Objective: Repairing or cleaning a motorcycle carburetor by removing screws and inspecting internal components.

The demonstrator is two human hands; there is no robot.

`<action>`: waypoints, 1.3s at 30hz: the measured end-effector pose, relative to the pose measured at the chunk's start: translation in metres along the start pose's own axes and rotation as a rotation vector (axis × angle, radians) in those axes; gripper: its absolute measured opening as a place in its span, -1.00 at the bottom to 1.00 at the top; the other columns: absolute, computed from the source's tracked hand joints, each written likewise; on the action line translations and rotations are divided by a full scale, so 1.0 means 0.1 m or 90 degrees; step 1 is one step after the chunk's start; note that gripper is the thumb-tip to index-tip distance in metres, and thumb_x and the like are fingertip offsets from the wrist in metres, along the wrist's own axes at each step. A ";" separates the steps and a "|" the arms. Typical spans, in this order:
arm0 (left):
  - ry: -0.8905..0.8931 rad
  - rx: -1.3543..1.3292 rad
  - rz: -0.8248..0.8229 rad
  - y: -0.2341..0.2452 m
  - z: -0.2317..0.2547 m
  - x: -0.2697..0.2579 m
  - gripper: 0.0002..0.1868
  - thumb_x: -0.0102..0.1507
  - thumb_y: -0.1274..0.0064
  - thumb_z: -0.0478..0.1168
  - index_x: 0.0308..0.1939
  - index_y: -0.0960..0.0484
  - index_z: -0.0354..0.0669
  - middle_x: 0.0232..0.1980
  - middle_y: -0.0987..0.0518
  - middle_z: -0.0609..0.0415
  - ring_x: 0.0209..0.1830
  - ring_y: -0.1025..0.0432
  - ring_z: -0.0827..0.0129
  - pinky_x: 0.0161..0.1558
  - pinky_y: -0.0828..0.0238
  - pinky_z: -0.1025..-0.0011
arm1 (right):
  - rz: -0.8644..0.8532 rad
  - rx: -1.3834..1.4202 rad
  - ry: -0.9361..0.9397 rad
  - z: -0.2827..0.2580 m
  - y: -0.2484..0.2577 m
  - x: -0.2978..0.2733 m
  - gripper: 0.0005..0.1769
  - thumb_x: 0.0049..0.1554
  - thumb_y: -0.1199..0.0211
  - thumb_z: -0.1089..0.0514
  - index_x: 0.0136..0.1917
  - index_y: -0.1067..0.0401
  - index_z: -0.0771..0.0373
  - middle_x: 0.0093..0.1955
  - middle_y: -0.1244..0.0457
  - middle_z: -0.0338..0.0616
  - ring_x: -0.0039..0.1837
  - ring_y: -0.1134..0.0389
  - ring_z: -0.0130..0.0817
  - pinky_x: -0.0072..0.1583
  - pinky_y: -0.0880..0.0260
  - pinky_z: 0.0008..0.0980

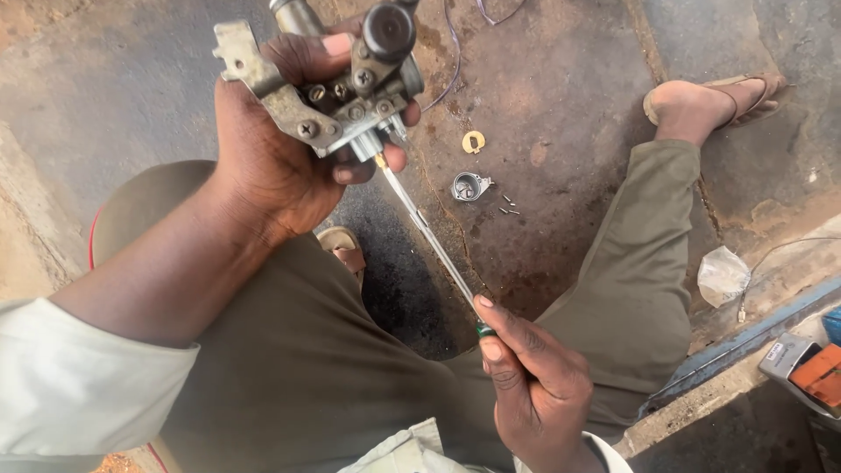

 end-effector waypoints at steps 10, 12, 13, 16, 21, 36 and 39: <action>0.002 -0.018 -0.019 0.08 0.03 -0.02 -0.51 0.41 0.05 -0.05 0.27 -0.53 -0.38 -0.02 -0.63 -0.34 -0.23 -0.62 0.10 -0.53 -0.32 0.50 | -0.004 0.109 -0.019 0.05 -0.06 -0.01 -0.61 0.30 -0.26 0.25 0.38 -0.47 0.36 -0.18 -0.38 -0.20 -0.19 -0.29 -0.62 -0.15 -0.33 -0.60; -0.005 -0.012 -0.010 0.01 0.05 -0.03 -0.52 0.39 0.04 -0.06 0.26 -0.52 -0.35 -0.04 -0.63 -0.34 -0.25 -0.62 0.11 -0.55 -0.31 0.50 | -0.001 0.081 -0.020 0.03 -0.04 0.00 -0.62 0.29 -0.27 0.25 0.36 -0.47 0.35 -0.18 -0.39 -0.20 -0.20 -0.30 -0.62 -0.16 -0.32 -0.61; -0.012 -0.004 -0.001 -0.02 0.07 -0.03 -0.53 0.37 0.03 -0.07 0.25 -0.51 -0.33 -0.06 -0.63 -0.33 -0.28 -0.61 0.11 -0.57 -0.30 0.51 | 0.003 0.055 -0.019 0.02 -0.03 0.01 -0.62 0.27 -0.28 0.25 0.35 -0.48 0.35 -0.18 -0.39 -0.20 -0.21 -0.30 -0.63 -0.18 -0.31 -0.61; -0.009 -0.001 0.016 0.01 0.04 -0.04 -0.53 0.35 0.03 -0.08 0.25 -0.51 -0.33 -0.08 -0.64 -0.32 -0.32 -0.61 0.12 -0.59 -0.30 0.50 | 0.014 0.011 -0.017 -0.02 -0.03 -0.01 -0.63 0.27 -0.28 0.25 0.33 -0.49 0.34 -0.17 -0.40 -0.20 -0.21 -0.31 -0.63 -0.17 -0.32 -0.61; -0.004 0.016 0.018 0.01 0.03 -0.03 -0.51 0.37 0.04 -0.09 0.29 -0.51 -0.33 -0.06 -0.64 -0.31 -0.33 -0.61 0.13 -0.59 -0.29 0.49 | 0.005 0.054 -0.025 0.03 -0.02 -0.03 -0.63 0.28 -0.28 0.24 0.34 -0.49 0.35 -0.17 -0.39 -0.19 -0.19 -0.32 -0.61 -0.15 -0.34 -0.61; 0.000 -0.064 0.099 -0.01 -0.16 -0.09 -0.61 0.36 0.07 -0.05 0.11 -0.57 -0.26 -0.01 -0.66 -0.13 -0.05 -0.62 0.15 -0.23 -0.48 0.35 | -0.211 0.448 -0.179 0.85 0.58 0.38 -0.58 0.38 -0.23 0.04 0.37 -0.44 0.37 -0.19 -0.34 -0.10 -0.23 -0.28 -0.49 -0.19 -0.27 -0.59; 0.002 -0.073 0.104 -0.08 -0.18 -0.09 -0.68 0.39 0.08 -0.09 0.08 -0.56 -0.21 0.03 -0.67 -0.08 0.06 -0.63 0.19 -0.11 -0.51 0.31 | -0.219 0.554 -0.103 0.69 0.65 0.66 -0.70 0.39 -0.28 0.05 0.26 -0.43 0.26 -0.15 -0.33 -0.12 -0.12 -0.33 -0.41 -0.05 -0.34 -0.48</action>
Point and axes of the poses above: each hand's wrist, its own x-axis towards the middle knuckle, its own y-axis out of the back of the hand, z = x × y, the point moved 1 cm from there along x, towards the middle knuckle
